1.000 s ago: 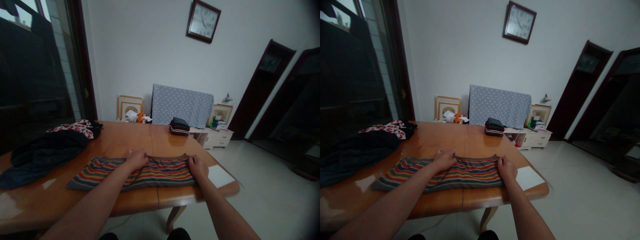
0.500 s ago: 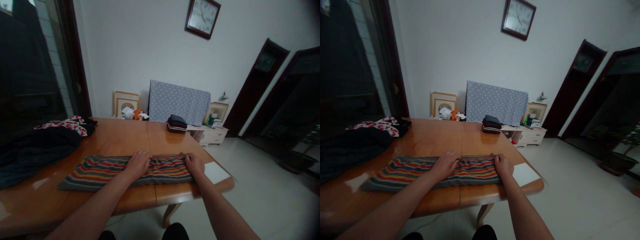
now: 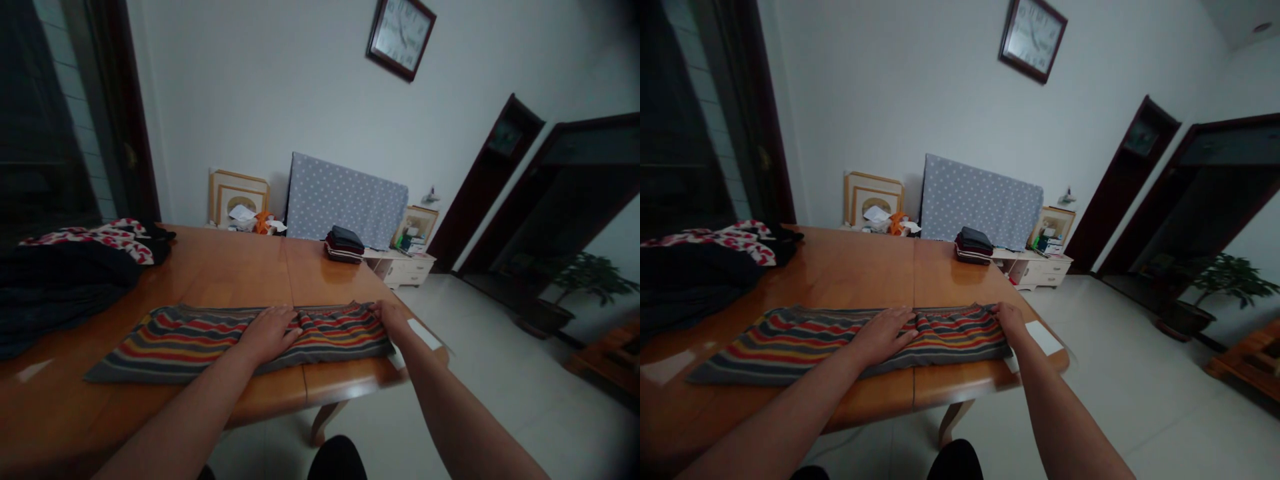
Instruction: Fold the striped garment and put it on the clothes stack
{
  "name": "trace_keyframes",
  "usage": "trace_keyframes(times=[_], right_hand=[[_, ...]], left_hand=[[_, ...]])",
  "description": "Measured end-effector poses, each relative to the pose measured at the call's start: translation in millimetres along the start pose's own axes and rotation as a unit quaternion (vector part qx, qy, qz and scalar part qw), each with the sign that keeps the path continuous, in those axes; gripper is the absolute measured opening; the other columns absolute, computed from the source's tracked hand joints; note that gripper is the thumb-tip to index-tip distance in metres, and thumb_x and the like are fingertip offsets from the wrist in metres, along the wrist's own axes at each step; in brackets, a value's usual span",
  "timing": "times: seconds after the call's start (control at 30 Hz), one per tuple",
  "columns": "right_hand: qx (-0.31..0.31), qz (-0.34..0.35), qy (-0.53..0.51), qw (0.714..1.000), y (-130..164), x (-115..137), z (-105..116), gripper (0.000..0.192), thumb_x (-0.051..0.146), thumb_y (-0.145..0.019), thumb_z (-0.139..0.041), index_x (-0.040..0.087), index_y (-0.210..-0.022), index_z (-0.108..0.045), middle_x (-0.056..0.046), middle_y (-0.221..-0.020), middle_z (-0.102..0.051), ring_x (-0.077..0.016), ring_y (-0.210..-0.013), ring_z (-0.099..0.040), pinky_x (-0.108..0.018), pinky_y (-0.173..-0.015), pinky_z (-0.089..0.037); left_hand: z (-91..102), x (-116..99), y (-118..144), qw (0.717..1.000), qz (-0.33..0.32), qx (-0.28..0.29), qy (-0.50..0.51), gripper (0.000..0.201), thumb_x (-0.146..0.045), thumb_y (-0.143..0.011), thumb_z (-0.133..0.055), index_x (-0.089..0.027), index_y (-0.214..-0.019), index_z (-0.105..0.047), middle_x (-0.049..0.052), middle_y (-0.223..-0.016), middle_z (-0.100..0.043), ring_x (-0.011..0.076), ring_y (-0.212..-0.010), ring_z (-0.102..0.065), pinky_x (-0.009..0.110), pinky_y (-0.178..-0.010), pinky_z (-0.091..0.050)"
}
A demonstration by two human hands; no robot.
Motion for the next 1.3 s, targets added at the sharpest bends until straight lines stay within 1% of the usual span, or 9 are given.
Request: trace_keyframes(times=[0.17, 0.37, 0.47, 0.6, 0.73, 0.87, 1.0, 1.17, 1.3], right_hand=[[0.012, -0.005, 0.078, 0.997, 3, 4, -7, 0.038, 0.047, -0.092, -0.048, 0.018, -0.088, -0.071, -0.01, -0.094, -0.074, -0.0221, -0.089, -0.066, -0.029, -0.079, -0.046], [-0.001, -0.04, 0.173, 0.984, 13, 4, -9, 0.037, 0.051, -0.095, -0.045, 0.022, -0.095, -0.068, -0.009, -0.1, -0.072, -0.0246, -0.095, -0.065, -0.034, -0.08, -0.045], [-0.036, -0.038, 0.236, 0.97, 18, 17, -2, 0.038, 0.05, -0.097, -0.042, 0.022, -0.101, -0.067, -0.009, -0.101, -0.071, -0.0234, -0.091, -0.065, -0.032, -0.075, -0.045], [-0.088, 0.077, 0.232, 0.966, 36, 61, -2, 0.043, 0.046, -0.101, -0.032, 0.021, -0.103, -0.068, -0.01, -0.104, -0.07, -0.0212, -0.094, -0.064, -0.029, -0.079, -0.044], [-0.012, 0.22, 0.201, 0.954, 56, 94, -30, 0.05, 0.047, -0.103, -0.025, 0.021, -0.115, -0.066, -0.009, -0.116, -0.07, -0.0207, -0.109, -0.062, -0.03, -0.095, -0.042], [0.07, 0.225, 0.23, 0.944, 55, 77, -57, 0.069, 0.06, -0.1, -0.026, 0.011, -0.144, -0.048, -0.016, -0.15, -0.047, -0.0269, -0.142, -0.037, -0.039, -0.115, -0.026], [0.125, 0.178, 0.243, 0.945, 44, 50, -69, 0.084, 0.069, -0.096, -0.019, 0.011, -0.157, -0.027, -0.014, -0.162, -0.025, -0.0282, -0.151, -0.016, -0.044, -0.12, -0.015], [0.133, 0.153, 0.248, 0.947, 43, 48, -71, 0.088, 0.074, -0.094, -0.015, 0.015, -0.159, -0.02, -0.012, -0.165, -0.017, -0.0293, -0.153, -0.008, -0.054, -0.121, 0.0], [0.147, 0.146, 0.244, 0.948, 45, 50, -72, 0.088, 0.074, -0.094, -0.015, 0.017, -0.16, -0.016, -0.011, -0.165, -0.013, -0.0283, -0.153, -0.005, -0.056, -0.12, 0.001]], left_hand=[[2.2, -2, 0, 1.0, 0.011, 0.017, 0.006, 0.066, -0.068, -0.093, -0.038, -0.024, -0.139, -0.056, 0.01, -0.147, -0.053, 0.0287, -0.138, -0.045, 0.048, -0.118, -0.024], [0.8, -1, -1, 0.998, 0.027, 0.053, -0.007, 0.081, -0.079, -0.087, -0.036, -0.023, -0.145, -0.051, 0.012, -0.153, -0.045, 0.031, -0.143, -0.037, 0.052, -0.118, -0.019], [1.0, -2, -1, 0.998, 0.024, 0.058, -0.002, 0.085, -0.082, -0.085, -0.035, -0.024, -0.145, -0.05, 0.011, -0.154, -0.045, 0.0311, -0.143, -0.037, 0.052, -0.118, -0.019], [1.0, -1, -1, 0.998, 0.028, 0.061, 0.002, 0.088, -0.084, -0.083, -0.035, -0.024, -0.145, -0.051, 0.011, -0.154, -0.044, 0.0322, -0.143, -0.037, 0.053, -0.118, -0.019], [2.2, -3, -1, 0.998, 0.031, 0.061, 0.002, 0.088, -0.084, -0.083, -0.035, -0.024, -0.146, -0.05, 0.011, -0.154, -0.044, 0.0317, -0.144, -0.036, 0.051, -0.119, -0.018], [2.4, -2, -1, 0.997, 0.035, 0.065, 0.0, 0.088, -0.084, -0.082, -0.035, -0.025, -0.146, -0.049, 0.01, -0.155, -0.043, 0.0316, -0.144, -0.035, 0.05, -0.119, -0.018], [0.6, 0, -1, 0.997, 0.036, 0.073, 0.002, 0.088, -0.085, -0.082, -0.036, -0.027, -0.147, -0.048, 0.009, -0.156, -0.041, 0.0314, -0.144, -0.035, 0.05, -0.119, -0.018], [1.3, -1, -1, 0.997, 0.033, 0.075, 0.009, 0.087, -0.084, -0.082, -0.037, -0.027, -0.147, -0.048, 0.01, -0.156, -0.042, 0.0307, -0.144, -0.035, 0.05, -0.118, -0.018], [3.7, -2, 0, 0.996, 0.039, 0.076, 0.009, 0.085, -0.083, -0.082, -0.038, -0.027, -0.146, -0.049, 0.01, -0.156, -0.042, 0.0317, -0.144, -0.036, 0.05, -0.117, -0.021]])
Point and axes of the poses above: each hand's wrist, its own y-axis away from the middle knuckle, its own z-axis out of the back of the hand, x = y × z, the point moved 5 cm from there along -y, towards the middle knuckle
